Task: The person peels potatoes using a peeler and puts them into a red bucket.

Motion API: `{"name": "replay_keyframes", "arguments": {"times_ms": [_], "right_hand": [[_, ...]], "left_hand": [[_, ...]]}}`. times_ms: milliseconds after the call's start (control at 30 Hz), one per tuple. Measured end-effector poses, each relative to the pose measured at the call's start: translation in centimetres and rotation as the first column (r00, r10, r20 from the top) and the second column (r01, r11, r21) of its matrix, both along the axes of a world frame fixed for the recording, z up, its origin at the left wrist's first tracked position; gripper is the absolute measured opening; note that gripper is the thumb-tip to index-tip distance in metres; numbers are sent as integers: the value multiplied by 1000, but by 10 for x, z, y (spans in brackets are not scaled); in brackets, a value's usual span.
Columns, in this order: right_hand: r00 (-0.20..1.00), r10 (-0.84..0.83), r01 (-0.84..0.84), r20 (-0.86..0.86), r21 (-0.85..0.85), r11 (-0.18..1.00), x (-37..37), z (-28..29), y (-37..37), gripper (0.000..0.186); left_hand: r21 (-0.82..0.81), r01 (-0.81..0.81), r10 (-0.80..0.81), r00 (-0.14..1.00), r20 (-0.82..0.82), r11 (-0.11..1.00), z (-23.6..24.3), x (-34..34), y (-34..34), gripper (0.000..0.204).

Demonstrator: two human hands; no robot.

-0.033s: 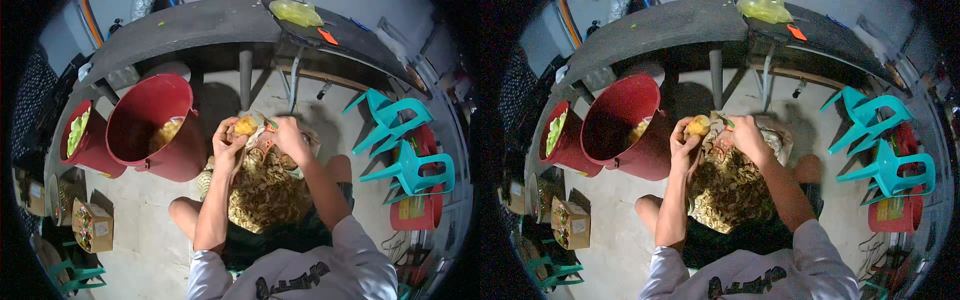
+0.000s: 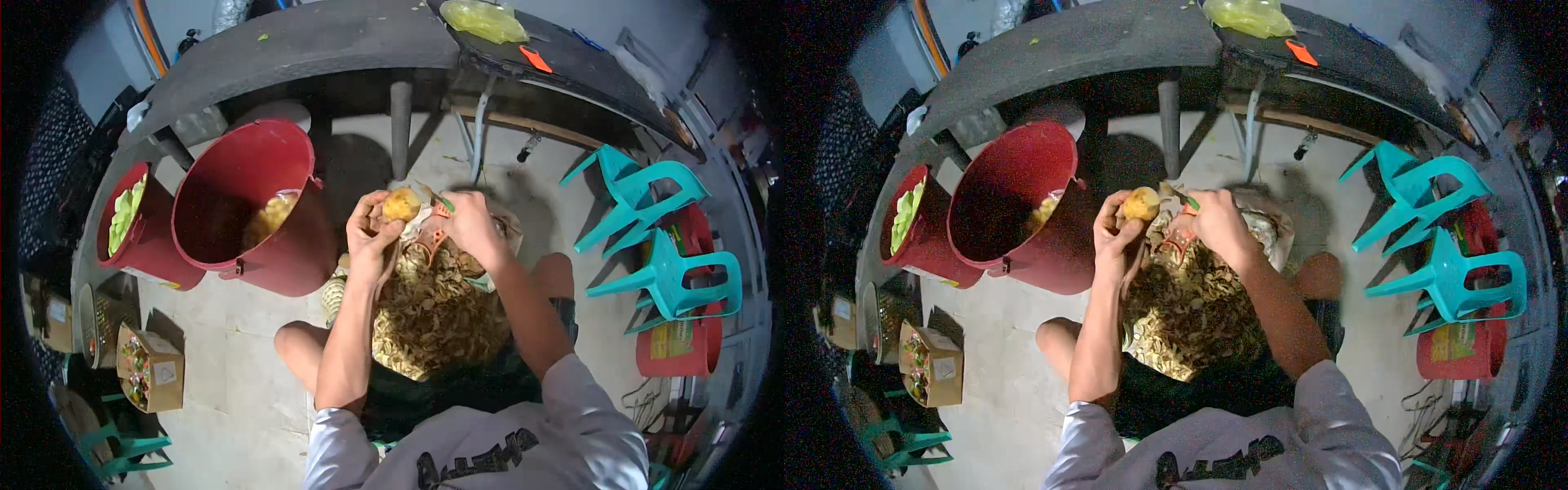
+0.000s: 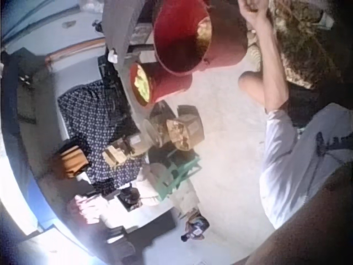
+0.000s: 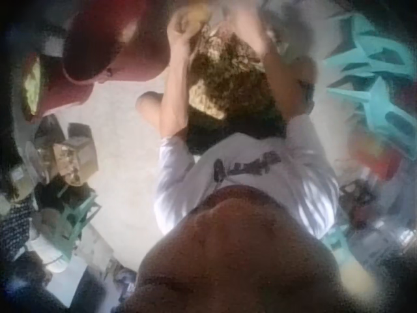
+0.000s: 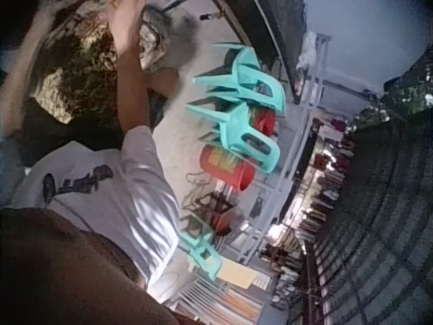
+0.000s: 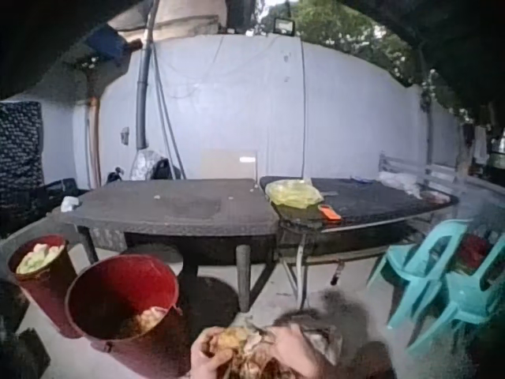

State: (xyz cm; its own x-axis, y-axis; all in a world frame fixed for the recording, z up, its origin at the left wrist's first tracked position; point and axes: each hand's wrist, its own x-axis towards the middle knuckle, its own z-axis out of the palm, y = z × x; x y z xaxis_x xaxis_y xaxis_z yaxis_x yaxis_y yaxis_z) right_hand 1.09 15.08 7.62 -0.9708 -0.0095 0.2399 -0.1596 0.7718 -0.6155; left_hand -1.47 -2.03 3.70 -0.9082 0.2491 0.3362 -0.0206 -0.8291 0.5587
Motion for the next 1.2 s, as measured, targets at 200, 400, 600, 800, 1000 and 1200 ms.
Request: {"name": "replay_keyframes", "arguments": {"times_ms": [200,400,600,800,1000,1200], "right_hand": [[964,126,-114,-236,65,991,18,9,-10,34],[1000,-22,22,5,-6,1000,7,-1,14,34],[998,-46,48,-52,39,998,12,-8,13,40],[992,5,-6,122,10,1000,19,3,17,57],[999,-53,53,15,-4,999,14,-23,29,50],[1000,3,-6,-16,-248,969,1,-22,44,38]], "left_hand": [[-182,-68,61,997,-41,981,-2,3,2,45],[-37,73,-73,997,0,997,-2,4,5,43],[11,146,-146,982,117,989,-6,1,3,47],[45,110,-116,980,164,993,-4,-1,-1,43],[-29,127,-120,976,184,991,-6,-3,0,37],[-21,148,-141,970,199,989,6,-1,-3,38]]}}
